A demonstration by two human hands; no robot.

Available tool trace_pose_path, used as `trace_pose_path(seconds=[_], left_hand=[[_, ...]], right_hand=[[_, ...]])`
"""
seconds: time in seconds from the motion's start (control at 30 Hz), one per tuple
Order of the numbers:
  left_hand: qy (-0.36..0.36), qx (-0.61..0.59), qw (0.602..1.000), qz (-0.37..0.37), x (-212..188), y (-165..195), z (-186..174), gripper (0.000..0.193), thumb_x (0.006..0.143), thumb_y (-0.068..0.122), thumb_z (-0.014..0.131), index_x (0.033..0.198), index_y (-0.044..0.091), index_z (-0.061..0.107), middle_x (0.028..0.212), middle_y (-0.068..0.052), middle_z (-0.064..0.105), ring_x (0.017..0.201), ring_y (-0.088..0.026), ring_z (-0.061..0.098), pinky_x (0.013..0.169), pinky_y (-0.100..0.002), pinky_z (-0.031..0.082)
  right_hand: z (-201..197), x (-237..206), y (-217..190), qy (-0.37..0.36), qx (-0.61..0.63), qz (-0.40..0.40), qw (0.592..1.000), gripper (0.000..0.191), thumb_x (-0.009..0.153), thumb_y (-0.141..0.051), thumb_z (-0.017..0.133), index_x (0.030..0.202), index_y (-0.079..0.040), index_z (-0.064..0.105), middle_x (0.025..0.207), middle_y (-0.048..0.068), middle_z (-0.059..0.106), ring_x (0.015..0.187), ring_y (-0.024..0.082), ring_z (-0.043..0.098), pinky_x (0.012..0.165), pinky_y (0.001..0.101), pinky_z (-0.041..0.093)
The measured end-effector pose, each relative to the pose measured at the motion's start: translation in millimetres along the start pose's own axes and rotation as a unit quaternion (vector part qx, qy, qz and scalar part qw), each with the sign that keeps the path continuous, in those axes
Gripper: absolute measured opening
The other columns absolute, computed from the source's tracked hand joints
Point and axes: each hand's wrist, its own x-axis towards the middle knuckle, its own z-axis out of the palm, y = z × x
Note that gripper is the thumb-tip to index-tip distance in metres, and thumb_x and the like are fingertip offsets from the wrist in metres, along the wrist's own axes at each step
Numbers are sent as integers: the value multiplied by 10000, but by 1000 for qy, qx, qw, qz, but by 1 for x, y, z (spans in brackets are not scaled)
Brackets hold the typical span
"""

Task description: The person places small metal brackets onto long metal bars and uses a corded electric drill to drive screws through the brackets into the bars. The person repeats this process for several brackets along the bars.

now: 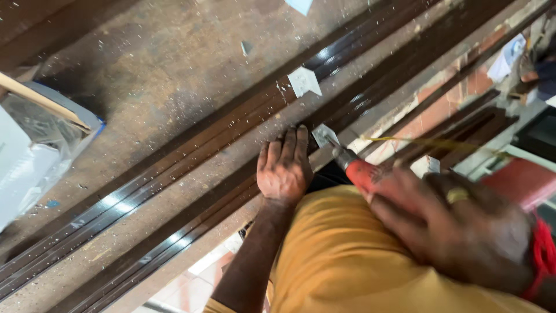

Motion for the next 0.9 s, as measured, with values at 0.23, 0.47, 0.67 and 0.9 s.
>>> trace_pose_path(seconds=[0.23,0.47,0.67,0.9], left_hand=[[24,17,1000,-6,0,2,1,372,894,159,626,1250,125,730,1254,-77,733,1067,-263,689,978,-456,564],[-8,41,999,-3,-9,1,7,427,870,166,638,1290,153,714,1183,-45,725,1008,-250,665,888,-422,548],[-12,96,995,21,-9,11,-8,548,914,308,717,1438,226,581,1526,-89,464,1350,-353,466,1066,-631,409],[-185,265,945,-58,29,26,-46,1359,623,639,837,1654,218,58,1693,-235,-24,1564,-457,23,1168,-782,116]], right_hand=[[-14,19,-5,54,30,-11,998,568,799,-266,648,1366,-236,636,1221,98,695,570,216,688,442,358,528],[-23,9,-13,130,122,26,984,554,772,-295,708,1315,-203,645,1112,56,717,580,238,693,461,372,541],[-25,-22,6,90,167,55,980,704,670,-202,806,1359,-272,678,1100,-26,761,749,258,742,569,407,582],[20,-85,20,254,285,130,915,676,633,-116,821,1298,-153,706,1196,59,756,957,237,754,784,356,603]])
